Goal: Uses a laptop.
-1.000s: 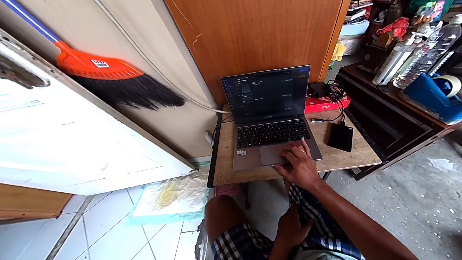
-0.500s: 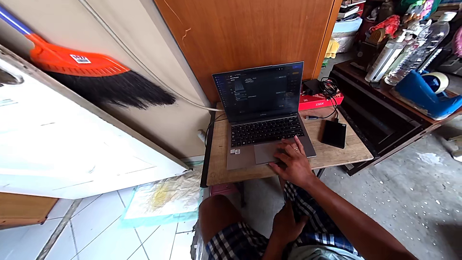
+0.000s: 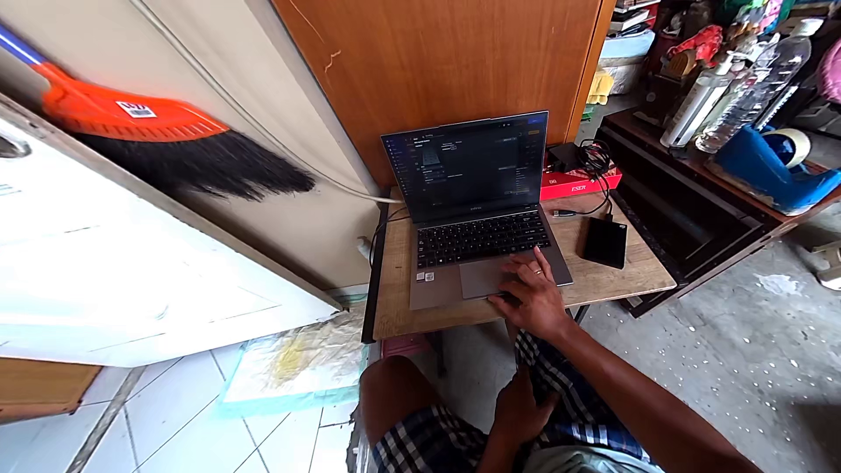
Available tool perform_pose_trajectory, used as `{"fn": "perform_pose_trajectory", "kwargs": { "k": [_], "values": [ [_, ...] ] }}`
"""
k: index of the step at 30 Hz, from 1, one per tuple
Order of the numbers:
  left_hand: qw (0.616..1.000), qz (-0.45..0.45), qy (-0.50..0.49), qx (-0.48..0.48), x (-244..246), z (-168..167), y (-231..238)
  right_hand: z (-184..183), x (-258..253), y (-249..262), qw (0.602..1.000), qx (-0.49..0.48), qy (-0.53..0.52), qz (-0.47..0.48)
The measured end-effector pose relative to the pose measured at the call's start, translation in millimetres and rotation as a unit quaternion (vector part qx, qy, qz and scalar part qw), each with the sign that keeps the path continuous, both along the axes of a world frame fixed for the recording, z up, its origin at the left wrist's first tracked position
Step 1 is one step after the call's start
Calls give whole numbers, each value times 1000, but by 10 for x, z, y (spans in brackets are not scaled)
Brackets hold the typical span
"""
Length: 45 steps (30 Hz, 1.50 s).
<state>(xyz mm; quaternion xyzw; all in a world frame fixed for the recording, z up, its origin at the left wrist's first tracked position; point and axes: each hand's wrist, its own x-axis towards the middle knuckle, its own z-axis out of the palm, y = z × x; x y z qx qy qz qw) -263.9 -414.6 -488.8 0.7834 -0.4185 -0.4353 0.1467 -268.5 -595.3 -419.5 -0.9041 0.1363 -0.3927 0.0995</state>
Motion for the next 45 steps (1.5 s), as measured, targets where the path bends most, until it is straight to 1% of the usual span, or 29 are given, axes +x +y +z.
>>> {"fn": "perform_pose_trajectory", "kwargs": {
  "k": [13, 23, 45],
  "values": [
    [1000, 1, 2, -1, -3, 5, -1, -4, 0, 7, 1000, 0, 0, -12],
    [1000, 2, 0, -3, -10, 2, 0, 5, 5, 9, 999, 7, 30, -26],
    [1000, 0, 0, 2, -5, 12, -5, 32, 8, 6, 998, 8, 59, -12]
  ]
}}
